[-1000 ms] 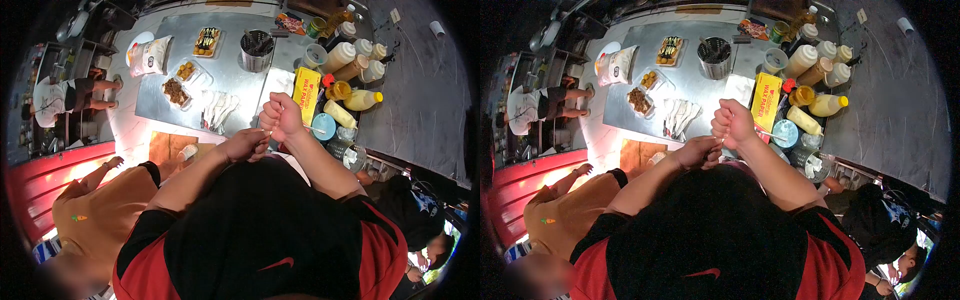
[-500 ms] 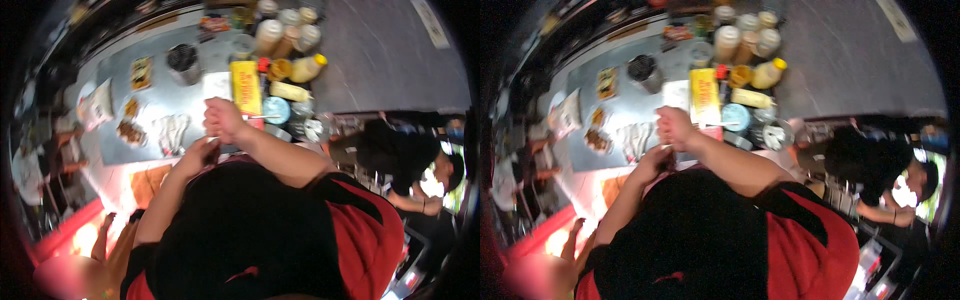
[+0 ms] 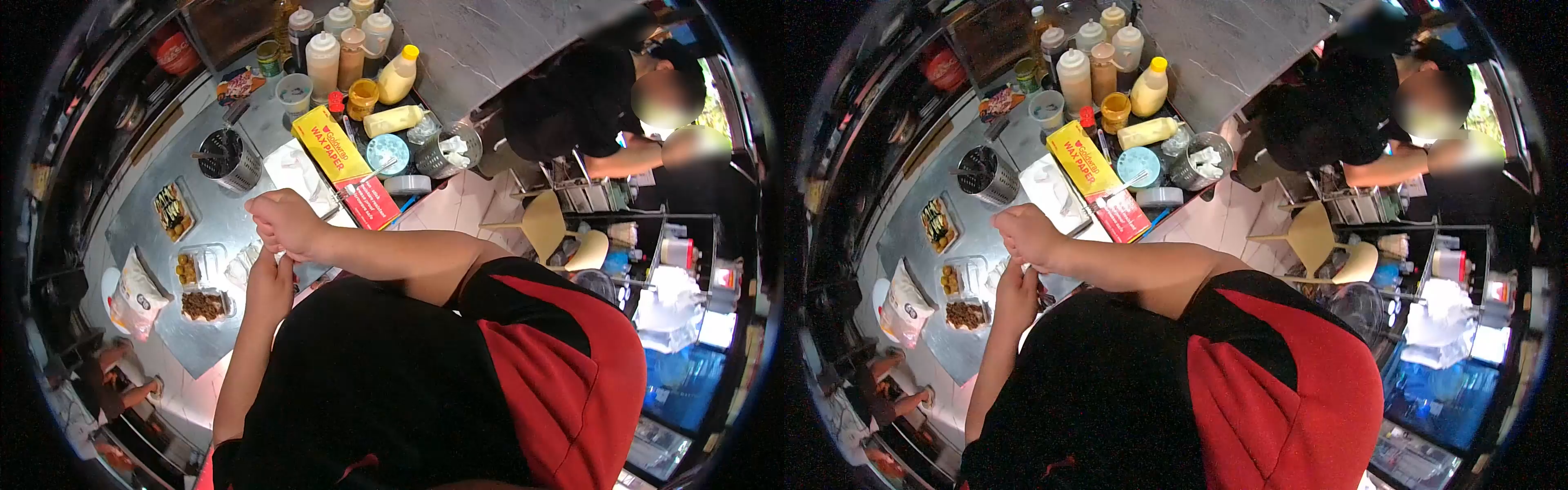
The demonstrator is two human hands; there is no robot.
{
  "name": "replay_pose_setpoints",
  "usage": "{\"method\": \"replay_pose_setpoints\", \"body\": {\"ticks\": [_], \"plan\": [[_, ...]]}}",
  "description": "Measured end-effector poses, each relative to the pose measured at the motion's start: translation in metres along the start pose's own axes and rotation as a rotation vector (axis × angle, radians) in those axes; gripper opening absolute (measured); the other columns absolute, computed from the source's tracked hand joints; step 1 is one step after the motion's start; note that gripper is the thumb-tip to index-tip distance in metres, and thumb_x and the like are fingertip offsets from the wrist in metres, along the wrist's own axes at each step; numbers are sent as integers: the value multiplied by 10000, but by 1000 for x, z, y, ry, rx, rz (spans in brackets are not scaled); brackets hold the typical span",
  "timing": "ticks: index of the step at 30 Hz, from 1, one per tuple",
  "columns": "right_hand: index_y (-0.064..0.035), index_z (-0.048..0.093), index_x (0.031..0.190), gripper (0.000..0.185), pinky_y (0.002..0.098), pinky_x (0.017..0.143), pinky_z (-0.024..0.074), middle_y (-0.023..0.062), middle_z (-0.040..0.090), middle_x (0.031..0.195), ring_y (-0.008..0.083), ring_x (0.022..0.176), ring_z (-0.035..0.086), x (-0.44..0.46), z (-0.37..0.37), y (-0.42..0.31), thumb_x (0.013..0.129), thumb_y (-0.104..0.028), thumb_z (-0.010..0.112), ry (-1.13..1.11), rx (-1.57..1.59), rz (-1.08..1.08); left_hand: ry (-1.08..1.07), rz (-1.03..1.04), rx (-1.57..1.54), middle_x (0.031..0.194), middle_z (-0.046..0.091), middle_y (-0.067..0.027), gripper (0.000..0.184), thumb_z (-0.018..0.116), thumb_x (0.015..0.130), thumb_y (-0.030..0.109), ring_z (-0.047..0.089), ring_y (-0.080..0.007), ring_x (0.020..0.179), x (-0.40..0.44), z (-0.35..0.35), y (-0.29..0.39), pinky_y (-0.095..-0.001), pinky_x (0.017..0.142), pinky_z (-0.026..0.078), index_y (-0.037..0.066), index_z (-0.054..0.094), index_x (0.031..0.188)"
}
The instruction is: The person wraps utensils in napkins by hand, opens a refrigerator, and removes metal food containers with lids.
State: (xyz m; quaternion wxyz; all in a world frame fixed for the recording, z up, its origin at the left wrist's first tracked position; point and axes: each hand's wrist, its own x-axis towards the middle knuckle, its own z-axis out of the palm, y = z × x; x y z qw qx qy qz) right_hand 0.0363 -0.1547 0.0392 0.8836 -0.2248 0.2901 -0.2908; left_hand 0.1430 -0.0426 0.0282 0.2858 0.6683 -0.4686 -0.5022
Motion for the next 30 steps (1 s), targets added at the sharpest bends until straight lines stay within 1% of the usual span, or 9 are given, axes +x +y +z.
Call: {"method": "replay_pose_setpoints", "body": {"ticks": [1, 2, 5, 6, 9, 15, 19, 21, 30], "plan": [[-171, 394, 672, 424, 292, 462, 226, -57, 341, 577, 76, 483, 269, 0, 5, 4, 1023, -222, 626, 18, -5, -22, -10, 28, 35, 735, 646, -127, 226, 524, 1071, 182, 656, -217, 657, 1, -4, -8, -372, 611, 502, -12, 609, 1149], [-171, 395, 673, 422, 290, 461, 223, -59, 344, 577, 73, 483, 270, -2, 9, 7, 1022, -219, 626, 22, -25, -28, -44, -5, 126, 797, 672, -217, 252, 498, 1059, 179, 686, -344, 724, 4, -10, -20, -450, 662, 513, -47, 609, 1076], [-171, 396, 673, 418, 286, 458, 217, -63, 352, 576, 67, 480, 275, -7, 17, 15, 1019, -212, 626, 36, -69, -55, -55, 92, 228, 897, 684, -309, 298, 490, 1062, 199, 688, -470, 842, -6, -20, -8, -528, 744, 508, -75, 607, 1048], [-170, 395, 670, 420, 285, 456, 217, -62, 355, 575, 66, 478, 278, -7, 18, 18, 1018, -211, 626, 40, -75, -66, -74, 86, 212, 969, 675, -357, 306, 478, 1063, 190, 658, -541, 933, -6, -22, -15, -563, 800, 495, -87, 607, 1067], [-169, 393, 660, 425, 283, 453, 223, -61, 364, 572, 64, 476, 289, -10, 19, 24, 1013, -209, 627, 59, -74, -99, -76, 231, 293, 970, 668, -369, 296, 470, 1060, 173, 647, -555, 938, -3, -24, -25, -577, 790, 486, -87, 611, 1070], [-161, 404, 642, 428, 282, 447, 234, -55, 375, 569, 66, 471, 299, -17, 11, 15, 1005, -199, 627, 36, -77, -172, -48, 324, 310, 873, 652, -333, 297, 441, 1037, 152, 637, -495, 826, 2, -15, -15, -544, 734, 464, -85, 619, 1013], [-133, 473, 668, 353, 284, 393, 260, -40, 426, 558, 70, 433, 359, -20, -2, -1, 972, -183, 646, 16, -32, -203, -61, 288, 353, 856, 652, -329, 291, 448, 1030, 146, 638, -491, 808, 12, -1, -3, -552, 724, 462, -87, 617, 989], [-129, 482, 670, 350, 287, 394, 265, -40, 422, 555, 70, 434, 361, -26, -13, -12, 976, -188, 641, 25, -29, -201, -57, 304, 318, 891, 660, -353, 276, 465, 1017, 121, 650, -529, 860, 17, 12, 11, -566, 755, 481, -99, 629, 995], [-108, 490, 607, 395, 316, 422, 311, -12, 466, 552, 95, 442, 401, -47, -93, -76, 963, -223, 620, 49, -148, -219, -55, 229, 307, 865, 667, -334, 297, 464, 1048, 148, 659, -504, 818, 54, 98, 57, -541, 722, 483, -99, 621, 999]]}}
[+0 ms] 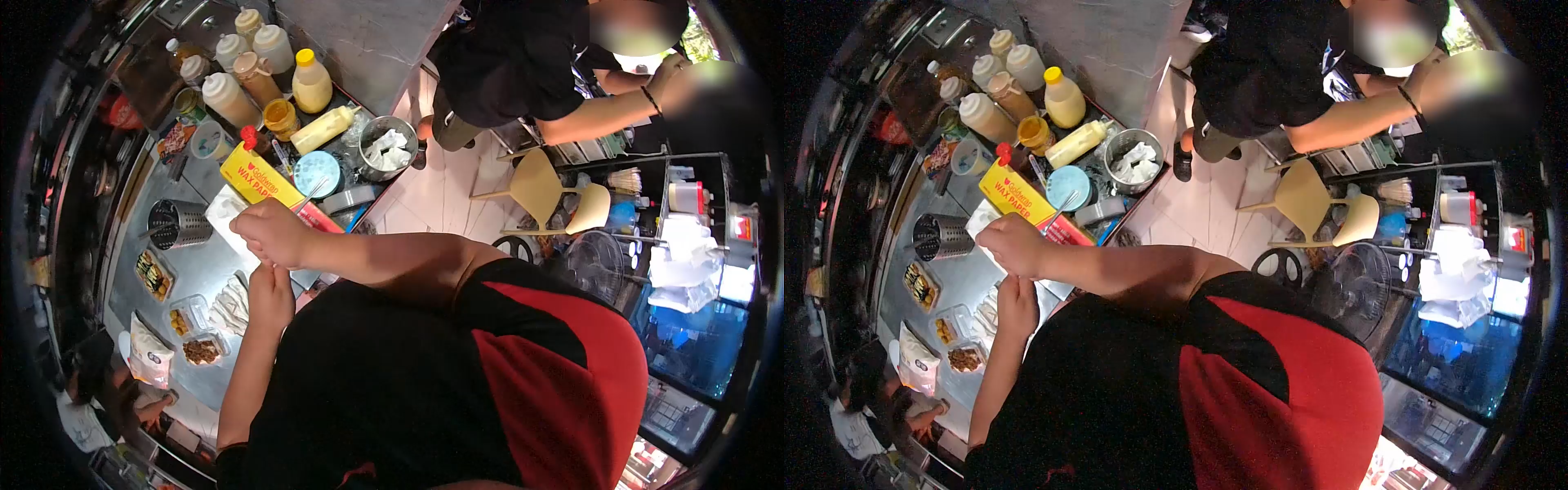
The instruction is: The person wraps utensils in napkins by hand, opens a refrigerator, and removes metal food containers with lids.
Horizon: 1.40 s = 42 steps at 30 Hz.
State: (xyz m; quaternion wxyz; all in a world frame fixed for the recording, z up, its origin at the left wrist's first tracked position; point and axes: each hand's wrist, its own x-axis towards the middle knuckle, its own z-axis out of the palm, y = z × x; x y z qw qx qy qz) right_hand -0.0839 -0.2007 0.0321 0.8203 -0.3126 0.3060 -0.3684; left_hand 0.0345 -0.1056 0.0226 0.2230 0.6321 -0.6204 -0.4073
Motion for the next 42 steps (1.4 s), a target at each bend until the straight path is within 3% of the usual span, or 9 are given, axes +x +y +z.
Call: {"method": "replay_pose_setpoints", "body": {"ticks": [2, 9, 14, 15, 18, 21, 30, 33, 42], "plan": [[-94, 493, 588, 413, 319, 446, 344, 6, 490, 551, 105, 468, 445, 1, -18, -10, 958, -235, 612, -13, -48, -4, -4, -64, 6, 867, 667, -332, 313, 456, 1061, 160, 657, -504, 822, 10, 13, 15, -539, 732, 484, -98, 619, 992], [-101, 482, 605, 423, 302, 449, 344, -12, 448, 560, 95, 460, 406, 0, -45, -30, 987, -217, 622, -85, -66, 48, 42, -212, 39, 954, 695, -333, 392, 422, 1116, 235, 677, -500, 913, 20, 41, 47, -507, 795, 505, -88, 639, 1067], [-109, 488, 610, 423, 302, 440, 331, -17, 447, 559, 92, 454, 398, 0, -54, -31, 988, -242, 623, -138, -96, 107, 62, -300, -14, 971, 700, -334, 410, 418, 1127, 259, 684, -497, 932, 17, 55, 42, -500, 798, 509, -81, 644, 1095], [-83, 513, 615, 416, 324, 485, 365, 2, 484, 571, 107, 494, 438, 1, -57, -30, 971, -266, 624, -146, -134, 102, 62, -321, -24, 968, 699, -333, 410, 417, 1127, 259, 684, -497, 929, 17, 58, 41, -500, 796, 509, -81, 644, 1091], [-26, 569, 631, 423, 369, 582, 437, 42, 559, 597, 139, 579, 519, 4, -64, -32, 933, -317, 626, -162, -210, 92, 143, -256, -58, 667, 541, -44, 388, 450, 1142, 286, 489, -152, 597, 19, 66, 43, -369, 558, 399, -22, 610, 971], [-15, 591, 646, 416, 374, 597, 445, 50, 564, 601, 146, 588, 526, 3, -68, -38, 922, -325, 625, -165, -220, 105, 74, -344, -3, 934, 673, -348, 367, 437, 1103, 223, 662, -507, 869, 23, 63, 59, -526, 757, 486, -84, 634, 1056], [-14, 614, 647, 419, 364, 552, 431, 59, 557, 575, 157, 542, 528, 4, -81, -35, 921, -331, 608, -163, -225, 83, 119, -248, 18, 865, 644, -359, 311, 457, 1061, 176, 636, -538, 848, 28, 75, 61, -562, 736, 465, -89, 615, 1019], [-140, 453, 592, 439, 300, 440, 315, -28, 425, 547, 91, 455, 390, -2, -81, -42, 991, -219, 618, -168, -24, 160, 106, -272, -4, 871, 644, -363, 309, 455, 1056, 167, 637, -543, 848, 31, 76, 66, -570, 731, 459, -94, 615, 1012], [-151, 428, 595, 443, 294, 428, 303, -39, 410, 551, 81, 449, 349, -2, -83, -41, 998, -209, 604, -180, 9, 162, 100, -297, -3, 877, 646, -370, 300, 467, 1038, 159, 643, -541, 854, 32, 77, 62, -568, 739, 463, -96, 618, 985]]}}
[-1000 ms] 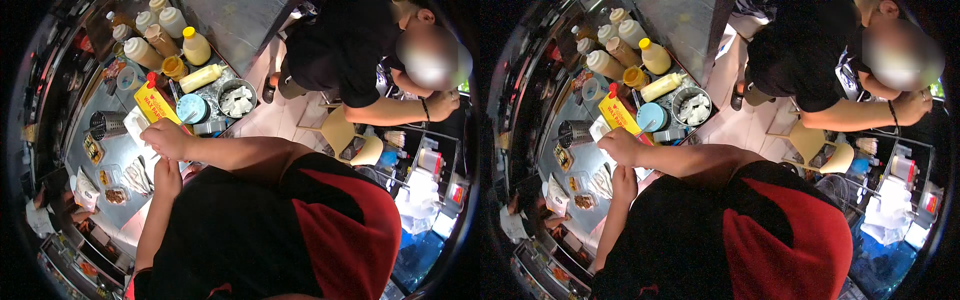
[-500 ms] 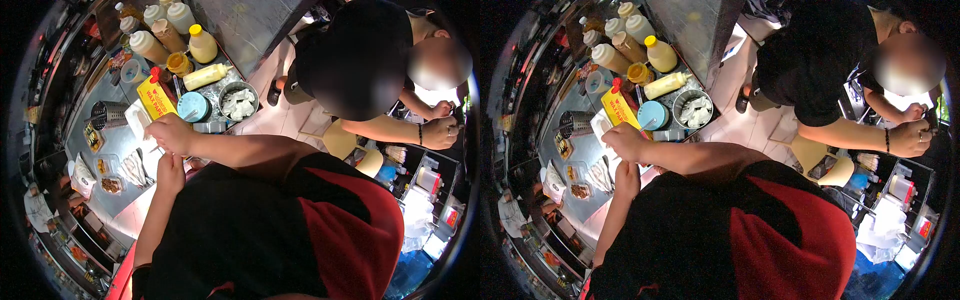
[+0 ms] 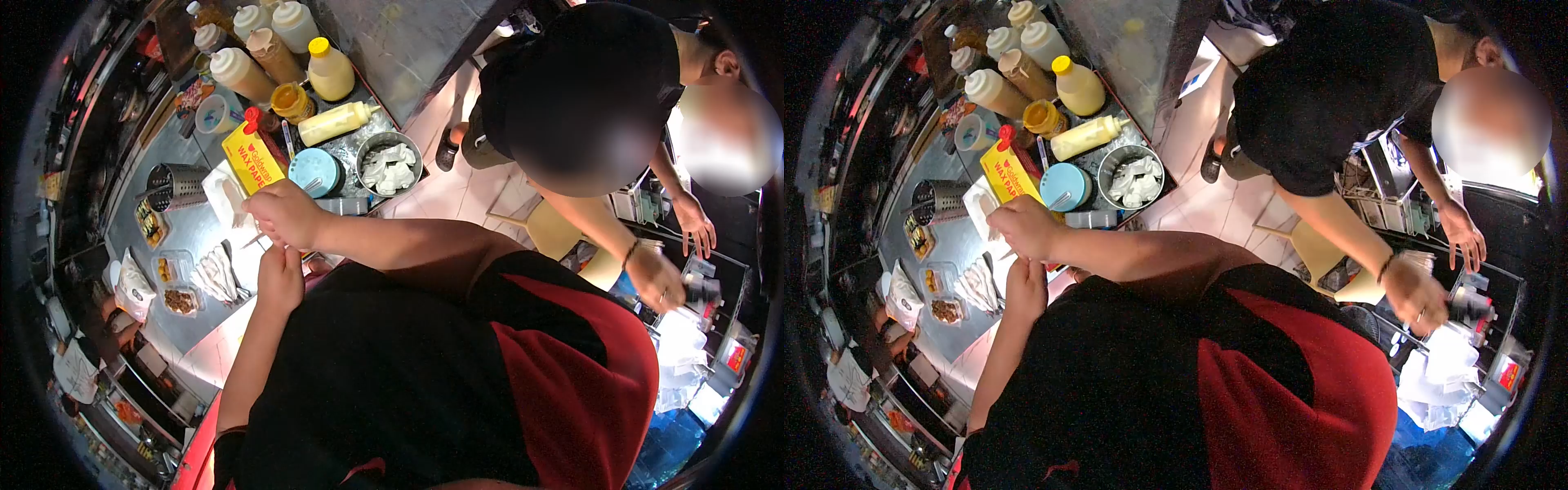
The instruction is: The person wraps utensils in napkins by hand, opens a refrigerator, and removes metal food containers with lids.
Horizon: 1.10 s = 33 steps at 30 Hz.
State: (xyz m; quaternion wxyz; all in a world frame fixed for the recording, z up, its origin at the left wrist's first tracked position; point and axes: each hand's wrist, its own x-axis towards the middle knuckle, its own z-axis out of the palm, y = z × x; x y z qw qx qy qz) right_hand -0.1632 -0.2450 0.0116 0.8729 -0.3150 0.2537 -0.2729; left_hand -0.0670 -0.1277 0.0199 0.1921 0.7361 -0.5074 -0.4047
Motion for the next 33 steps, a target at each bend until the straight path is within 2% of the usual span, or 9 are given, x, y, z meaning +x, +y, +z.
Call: {"method": "replay_pose_setpoints", "body": {"ticks": [9, 15, 17, 21, 25, 27, 30, 33], "plan": [[-161, 416, 608, 436, 285, 425, 288, -51, 387, 555, 73, 453, 332, 3, 4, -6, 997, -203, 609, -31, 28, 27, -2, 13, -63, 911, 672, -362, 303, 470, 1033, 162, 668, -515, 882, 3, -2, -6, -536, 767, 494, -98, 625, 1031], [-164, 430, 621, 437, 275, 430, 286, -47, 394, 559, 73, 455, 342, 5, 6, -5, 1008, -239, 618, -15, -41, 37, 12, -32, -82, 906, 684, -340, 296, 491, 1039, 178, 680, -509, 879, -1, -9, 9, -555, 773, 506, -80, 634, 1034], [-162, 434, 630, 437, 268, 433, 283, -47, 383, 562, 76, 457, 345, 9, 7, -4, 1021, -255, 605, -10, 3, 85, 83, 106, -10, 904, 665, -356, 293, 513, 1042, 196, 661, -541, 919, 4, -3, -15, -585, 794, 500, -72, 624, 1004], [-165, 411, 645, 423, 270, 436, 270, -41, 368, 569, 82, 459, 344, 11, 13, -7, 1031, -231, 570, -16, 99, 192, 45, 82, -106, 919, 658, -367, 291, 514, 1041, 195, 646, -551, 939, 7, -1, -32, -586, 808, 499, -72, 626, 1008], [-182, 394, 658, 410, 276, 438, 268, -46, 353, 560, 86, 452, 342, 22, 20, 3, 1028, -219, 567, -5, 128, 202, 54, 90, -84, 910, 663, -356, 283, 529, 1044, 201, 649, -546, 930, 2, -15, -28, -580, 796, 502, -60, 630, 1001], [-181, 381, 651, 418, 292, 443, 244, -39, 332, 546, 97, 446, 301, 29, 25, 8, 1033, -200, 551, 8, 138, 185, 48, 128, -109, 896, 667, -347, 281, 538, 1045, 204, 650, -545, 916, 1, -21, -32, -580, 785, 501, -57, 627, 991], [-161, 376, 646, 421, 304, 450, 225, -28, 317, 544, 105, 453, 280, 36, 40, 9, 1037, -192, 529, 0, 86, 197, -6, 38, -304, 960, 683, -337, 239, 540, 1066, 181, 665, -524, 902, -3, -33, -38, -541, 771, 515, -33, 629, 1124], [-149, 371, 644, 424, 305, 455, 216, -25, 308, 545, 108, 458, 266, 49, 59, 18, 1040, -196, 515, 6, 53, 214, -48, 80, -123, 976, 689, -334, 261, 534, 1075, 200, 669, -521, 933, 5, -49, -65, -536, 798, 516, -36, 629, 1132]]}}
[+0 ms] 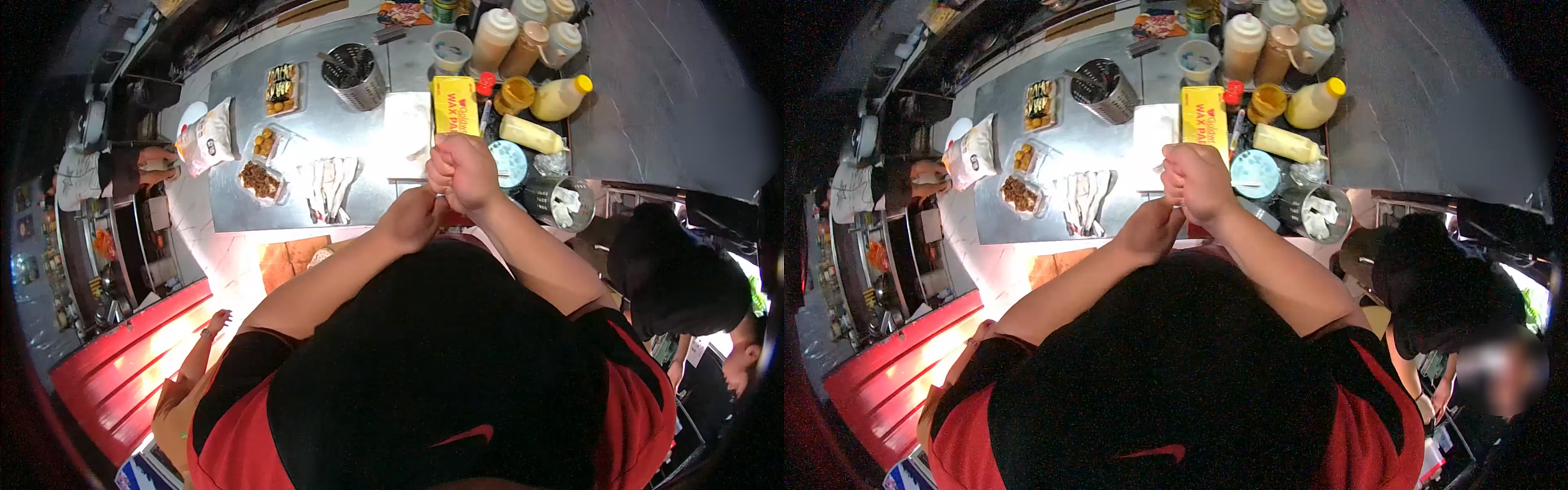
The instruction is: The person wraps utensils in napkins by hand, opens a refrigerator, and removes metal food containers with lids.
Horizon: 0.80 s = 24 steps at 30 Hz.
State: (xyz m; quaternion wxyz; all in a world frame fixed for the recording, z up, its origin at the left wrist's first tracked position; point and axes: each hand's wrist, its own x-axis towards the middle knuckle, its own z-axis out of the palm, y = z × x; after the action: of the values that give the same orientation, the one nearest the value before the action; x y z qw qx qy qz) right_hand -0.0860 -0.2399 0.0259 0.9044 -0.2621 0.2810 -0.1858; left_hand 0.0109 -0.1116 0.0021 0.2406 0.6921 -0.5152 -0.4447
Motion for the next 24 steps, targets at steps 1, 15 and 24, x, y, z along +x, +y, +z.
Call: {"method": "replay_pose_setpoints", "body": {"ticks": [1, 15, 24], "plan": [[-147, 371, 643, 424, 305, 456, 213, -25, 304, 545, 109, 460, 261, 6, 6, 3, 1040, -197, 512, -4, -5, 2, 11, 3, -29, 986, 690, -336, 270, 535, 1075, 208, 671, -517, 950, -1, -6, -9, -534, 810, 515, -40, 633, 1120], [-79, 537, 1423, 485, 353, 892, 507, 89, 656, 1141, 206, 1106, 632, 117, 78, 95, 1086, -428, 539, -188, -112, 98, 141, -86, -221, 924, 654, -286, 374, 487, 1117, 292, 658, -383, 860, -47, -102, -133, -475, 829, 506, -63, 601, 1090], [3, 610, 1262, 348, 278, 740, 546, 44, 679, 982, 127, 835, 658, 105, 67, 142, 1014, -210, 728, 97, -832, 157, 15, -174, -158, 967, 695, -305, 422, 522, 1096, 319, 699, -432, 961, -60, -117, -171, -497, 883, 522, -92, 610, 1123]]}}
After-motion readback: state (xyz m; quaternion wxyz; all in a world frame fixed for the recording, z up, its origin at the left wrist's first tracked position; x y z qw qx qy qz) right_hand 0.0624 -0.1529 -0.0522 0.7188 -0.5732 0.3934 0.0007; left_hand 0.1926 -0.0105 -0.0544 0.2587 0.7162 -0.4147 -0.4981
